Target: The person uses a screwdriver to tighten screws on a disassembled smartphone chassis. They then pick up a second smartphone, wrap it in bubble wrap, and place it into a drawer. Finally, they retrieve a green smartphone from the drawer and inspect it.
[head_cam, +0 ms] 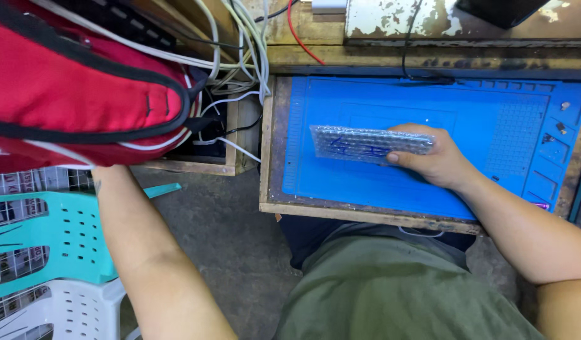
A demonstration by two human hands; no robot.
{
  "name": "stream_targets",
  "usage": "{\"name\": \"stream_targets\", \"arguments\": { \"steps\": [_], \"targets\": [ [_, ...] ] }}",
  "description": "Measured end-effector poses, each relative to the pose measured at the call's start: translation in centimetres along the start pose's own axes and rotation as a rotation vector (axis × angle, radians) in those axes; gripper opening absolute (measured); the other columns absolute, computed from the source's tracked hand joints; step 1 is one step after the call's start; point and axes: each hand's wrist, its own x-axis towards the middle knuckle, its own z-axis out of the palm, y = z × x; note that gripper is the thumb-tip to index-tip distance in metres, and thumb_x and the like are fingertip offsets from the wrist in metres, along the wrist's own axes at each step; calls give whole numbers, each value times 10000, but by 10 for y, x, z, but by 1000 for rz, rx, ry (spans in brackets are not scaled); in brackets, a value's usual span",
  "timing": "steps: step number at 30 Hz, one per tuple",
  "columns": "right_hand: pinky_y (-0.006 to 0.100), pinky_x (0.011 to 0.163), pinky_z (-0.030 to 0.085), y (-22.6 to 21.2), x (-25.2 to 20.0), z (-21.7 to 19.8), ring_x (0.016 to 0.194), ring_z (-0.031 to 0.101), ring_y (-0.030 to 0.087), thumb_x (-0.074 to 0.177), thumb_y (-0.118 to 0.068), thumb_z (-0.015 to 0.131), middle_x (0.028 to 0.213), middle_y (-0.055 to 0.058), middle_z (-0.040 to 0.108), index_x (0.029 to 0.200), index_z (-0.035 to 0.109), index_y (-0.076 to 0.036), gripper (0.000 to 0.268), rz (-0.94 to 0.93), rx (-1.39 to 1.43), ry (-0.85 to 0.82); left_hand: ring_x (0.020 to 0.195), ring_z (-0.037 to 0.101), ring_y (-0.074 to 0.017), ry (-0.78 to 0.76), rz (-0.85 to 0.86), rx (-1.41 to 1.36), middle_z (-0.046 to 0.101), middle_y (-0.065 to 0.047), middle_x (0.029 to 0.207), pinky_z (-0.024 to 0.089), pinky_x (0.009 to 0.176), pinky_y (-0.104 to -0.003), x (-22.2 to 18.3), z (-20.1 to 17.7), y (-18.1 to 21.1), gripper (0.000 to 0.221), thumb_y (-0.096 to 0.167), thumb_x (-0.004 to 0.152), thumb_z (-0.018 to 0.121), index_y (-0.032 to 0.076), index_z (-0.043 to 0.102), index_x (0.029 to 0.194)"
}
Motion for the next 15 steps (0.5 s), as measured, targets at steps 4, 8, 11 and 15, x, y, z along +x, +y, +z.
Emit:
{"name": "stream_targets", "arguments": {
  "steps": [4,8,11,15],
  "targets": [
    [265,884,546,-4,4,-2,981,662,102,867,-72,785,1099,51,740,1237,686,14,393,0,-25,-19,1412,465,-398,23,-63,0,498,-258,1523,337,1210,-476,-7,19,17,660,98,930,766,-16,459,1502],
    [264,865,540,-8,2,-1,962,653,102,870,-69,791,1081,58,740,1231,699,21,383,35,-25,-28,1411,485,-384,35,-99,-9,511,-243,1522,357,1213,-471,-14,22,22,632,95,953,757,-9,463,1503],
    [255,888,548,-11,2,2,985,666,94,860,-72,780,1087,45,747,1225,683,10,387,11,-64,-33,1410,501,-373,63,-100,-18,521,-232,1522,371,1214,-468,-7,20,24,612,93,970,751,-4,466,1503],
    [252,872,540,-10,4,1,970,660,91,882,-67,767,1078,40,740,1229,689,4,362,32,13,-65,1409,521,-359,59,-97,-21,534,-218,1521,391,1217,-464,-11,17,23,585,90,993,743,3,470,1503]
  ]
}}
